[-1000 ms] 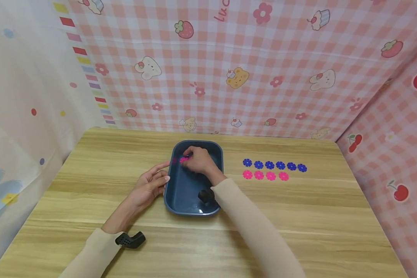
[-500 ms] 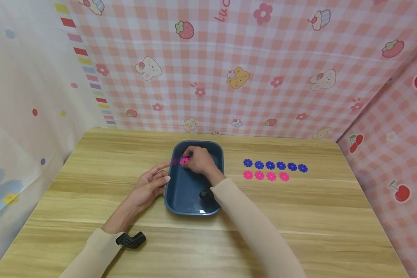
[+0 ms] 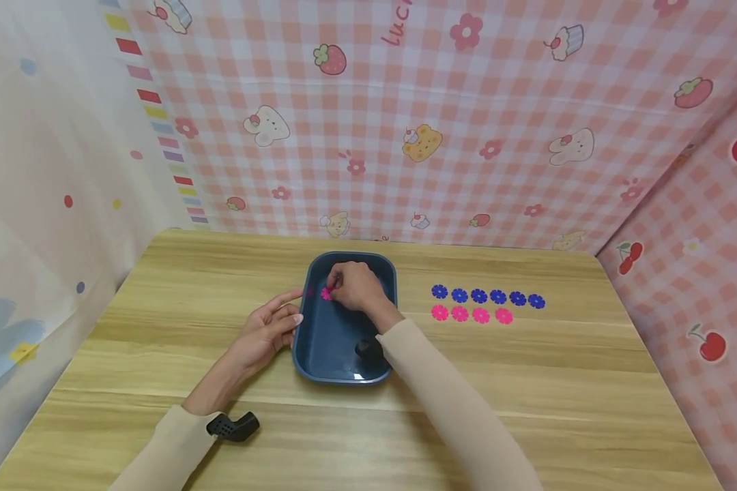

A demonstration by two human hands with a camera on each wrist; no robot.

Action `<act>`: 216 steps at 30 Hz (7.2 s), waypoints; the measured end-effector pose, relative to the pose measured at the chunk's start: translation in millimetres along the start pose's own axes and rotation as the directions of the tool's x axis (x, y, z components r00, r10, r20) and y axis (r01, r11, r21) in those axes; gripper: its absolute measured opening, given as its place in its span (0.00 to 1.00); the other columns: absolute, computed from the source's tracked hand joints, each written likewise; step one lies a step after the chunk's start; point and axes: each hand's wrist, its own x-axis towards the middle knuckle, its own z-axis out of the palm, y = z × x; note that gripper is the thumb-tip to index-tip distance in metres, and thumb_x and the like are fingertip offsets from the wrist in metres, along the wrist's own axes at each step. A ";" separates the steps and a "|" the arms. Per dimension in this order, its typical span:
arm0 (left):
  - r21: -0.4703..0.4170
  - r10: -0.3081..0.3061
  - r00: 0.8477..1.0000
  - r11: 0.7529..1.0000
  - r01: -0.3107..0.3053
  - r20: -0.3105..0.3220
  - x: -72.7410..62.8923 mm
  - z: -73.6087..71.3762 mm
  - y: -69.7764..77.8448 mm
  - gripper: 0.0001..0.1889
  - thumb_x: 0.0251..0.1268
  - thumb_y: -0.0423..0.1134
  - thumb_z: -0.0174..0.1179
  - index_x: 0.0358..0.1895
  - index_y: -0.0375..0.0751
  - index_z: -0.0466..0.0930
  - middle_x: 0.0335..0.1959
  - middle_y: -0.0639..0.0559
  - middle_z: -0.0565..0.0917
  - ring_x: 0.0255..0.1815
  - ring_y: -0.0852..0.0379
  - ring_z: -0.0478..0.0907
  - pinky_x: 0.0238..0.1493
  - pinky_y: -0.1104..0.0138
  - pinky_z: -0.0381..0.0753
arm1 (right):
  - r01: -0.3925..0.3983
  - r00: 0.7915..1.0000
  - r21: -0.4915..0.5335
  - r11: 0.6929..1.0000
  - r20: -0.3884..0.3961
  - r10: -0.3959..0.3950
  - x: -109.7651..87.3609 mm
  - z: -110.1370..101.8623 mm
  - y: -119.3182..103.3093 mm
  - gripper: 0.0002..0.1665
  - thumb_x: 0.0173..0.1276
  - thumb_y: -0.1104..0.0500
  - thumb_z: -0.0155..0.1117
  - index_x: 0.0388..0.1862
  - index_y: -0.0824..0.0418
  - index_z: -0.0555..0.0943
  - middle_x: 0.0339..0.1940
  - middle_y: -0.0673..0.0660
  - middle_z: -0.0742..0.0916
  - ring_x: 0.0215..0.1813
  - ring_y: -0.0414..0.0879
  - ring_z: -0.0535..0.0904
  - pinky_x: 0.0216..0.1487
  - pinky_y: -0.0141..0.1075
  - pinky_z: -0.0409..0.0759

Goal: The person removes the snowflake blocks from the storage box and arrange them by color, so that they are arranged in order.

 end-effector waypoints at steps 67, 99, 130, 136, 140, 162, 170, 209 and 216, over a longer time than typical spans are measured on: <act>0.003 0.002 1.000 1.000 -0.002 -0.005 -1.1 0.2 0.6 0.31 0.74 0.25 0.55 0.78 0.37 0.60 0.39 0.55 0.79 0.31 0.61 0.77 0.28 0.72 0.80 | 0.083 0.989 0.230 0.970 -0.140 -0.051 -83.6 -47.6 18.7 0.05 0.72 0.56 0.67 0.45 0.51 0.86 0.35 0.52 0.86 0.34 0.47 0.77 0.31 0.35 0.76; 0.006 0.004 1.000 1.000 -0.004 -0.008 -0.7 0.0 1.1 0.30 0.75 0.25 0.54 0.78 0.37 0.61 0.39 0.55 0.79 0.30 0.62 0.78 0.27 0.71 0.80 | -0.131 0.933 0.331 0.935 -0.277 0.229 -148.6 -101.6 105.8 0.20 0.75 0.43 0.63 0.55 0.55 0.83 0.46 0.58 0.87 0.43 0.50 0.84 0.37 0.37 0.84; 0.000 0.001 1.000 1.000 -0.001 -0.015 -0.2 0.9 1.0 0.31 0.75 0.25 0.54 0.78 0.36 0.60 0.40 0.55 0.79 0.29 0.62 0.77 0.27 0.72 0.80 | -0.359 0.795 0.400 0.844 -0.342 0.500 -200.7 -121.9 216.4 0.22 0.77 0.48 0.61 0.56 0.64 0.79 0.27 0.34 0.83 0.28 0.35 0.79 0.26 0.30 0.79; 0.002 0.002 1.000 1.000 -0.002 -0.013 0.4 1.0 0.5 0.30 0.75 0.25 0.54 0.78 0.37 0.60 0.40 0.55 0.79 0.29 0.62 0.77 0.27 0.72 0.80 | -0.462 0.764 0.290 0.838 -0.350 0.542 -205.4 -121.8 224.6 0.27 0.77 0.44 0.59 0.59 0.64 0.79 0.29 0.39 0.83 0.31 0.35 0.77 0.28 0.29 0.76; 0.003 0.003 1.000 1.000 -0.003 -0.015 0.0 1.3 0.4 0.30 0.75 0.25 0.54 0.78 0.36 0.60 0.40 0.54 0.79 0.30 0.62 0.77 0.27 0.72 0.80 | -0.527 0.737 0.219 0.821 -0.364 0.570 -205.0 -121.0 227.0 0.28 0.76 0.42 0.59 0.59 0.63 0.80 0.40 0.52 0.85 0.39 0.43 0.75 0.32 0.29 0.73; -0.007 -0.006 1.000 1.000 0.006 -0.027 -0.4 1.2 1.2 0.30 0.74 0.24 0.54 0.77 0.36 0.61 0.39 0.55 0.79 0.29 0.62 0.77 0.26 0.72 0.80 | -0.507 0.749 0.341 0.792 -0.280 0.600 -209.5 -130.4 222.3 0.33 0.73 0.32 0.58 0.62 0.56 0.75 0.38 0.46 0.82 0.34 0.39 0.80 0.33 0.34 0.79; 0.000 -0.008 0.999 1.000 0.008 -0.032 -0.4 1.8 1.2 0.30 0.74 0.24 0.54 0.77 0.36 0.61 0.39 0.55 0.79 0.29 0.62 0.76 0.26 0.72 0.80 | -0.381 0.826 0.300 0.875 -0.316 0.468 -198.3 -131.8 196.9 0.40 0.72 0.33 0.60 0.68 0.61 0.72 0.44 0.49 0.78 0.39 0.38 0.76 0.33 0.32 0.81; -0.005 0.002 1.000 1.000 -0.002 -0.018 0.0 1.4 0.2 0.31 0.74 0.24 0.54 0.78 0.36 0.61 0.39 0.54 0.79 0.30 0.61 0.77 0.27 0.72 0.80 | -0.023 0.975 0.153 0.988 -0.216 0.056 -121.5 -102.4 82.5 0.36 0.70 0.45 0.71 0.72 0.55 0.71 0.58 0.62 0.83 0.51 0.55 0.81 0.31 0.37 0.85; -0.009 -0.003 1.000 1.000 0.003 -0.026 -0.2 0.1 -0.3 0.30 0.74 0.25 0.55 0.77 0.37 0.62 0.39 0.55 0.79 0.30 0.61 0.77 0.27 0.72 0.81 | 0.036 0.980 0.093 0.995 -0.196 -0.017 -106.7 -97.4 59.2 0.36 0.67 0.49 0.74 0.70 0.56 0.73 0.54 0.58 0.85 0.48 0.52 0.83 0.42 0.39 0.82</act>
